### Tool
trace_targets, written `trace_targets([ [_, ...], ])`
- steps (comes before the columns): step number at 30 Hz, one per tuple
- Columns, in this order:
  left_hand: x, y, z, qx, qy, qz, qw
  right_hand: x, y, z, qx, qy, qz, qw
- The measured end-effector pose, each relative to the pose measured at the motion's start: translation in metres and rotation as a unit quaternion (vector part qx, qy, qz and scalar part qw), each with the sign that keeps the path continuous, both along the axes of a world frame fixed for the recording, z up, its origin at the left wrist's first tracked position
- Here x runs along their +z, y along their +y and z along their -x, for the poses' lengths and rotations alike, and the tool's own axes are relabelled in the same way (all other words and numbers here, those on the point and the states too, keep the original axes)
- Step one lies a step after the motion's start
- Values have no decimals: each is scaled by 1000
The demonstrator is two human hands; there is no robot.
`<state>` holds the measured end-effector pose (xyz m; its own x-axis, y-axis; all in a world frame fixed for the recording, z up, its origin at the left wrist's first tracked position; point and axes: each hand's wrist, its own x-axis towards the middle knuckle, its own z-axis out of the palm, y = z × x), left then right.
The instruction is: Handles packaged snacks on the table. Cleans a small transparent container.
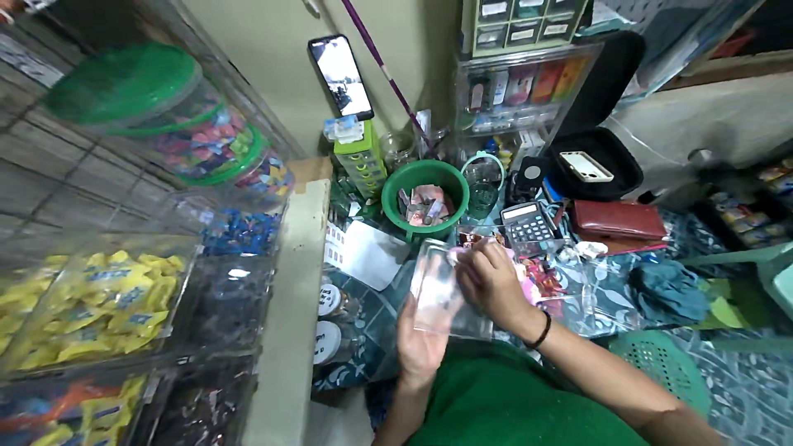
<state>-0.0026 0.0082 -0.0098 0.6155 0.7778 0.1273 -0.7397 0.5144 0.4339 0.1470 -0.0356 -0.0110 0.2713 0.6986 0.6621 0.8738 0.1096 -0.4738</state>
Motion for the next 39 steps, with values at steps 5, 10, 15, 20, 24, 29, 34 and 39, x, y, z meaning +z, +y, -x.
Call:
trace_targets([
  [5,-7,20,6,70,34,-14,997,-17,-40,42,95,-13,22,995],
  [10,0,-10,-7,56,111,17,992,12,-6,44,171,-4,19,985],
  [15,-5,-10,0,-1,33,-21,999,12,15,-4,68,13,34,997],
  [20,-6,30,16,156,50,-72,984,-22,-48,-1,206,93,96,969],
  [24,2,38,18,116,55,-13,992,-30,-73,-14,203,473,53,856],
  [29,-4,-12,-17,-121,133,178,967,-5,-47,-33,210,444,-51,870],
  [34,-23,-12,-3,-181,308,-28,934,17,-23,-37,233,281,-166,916],
  [39,6,-7,21,-110,234,-199,945,38,-14,-21,89,33,-74,993],
])
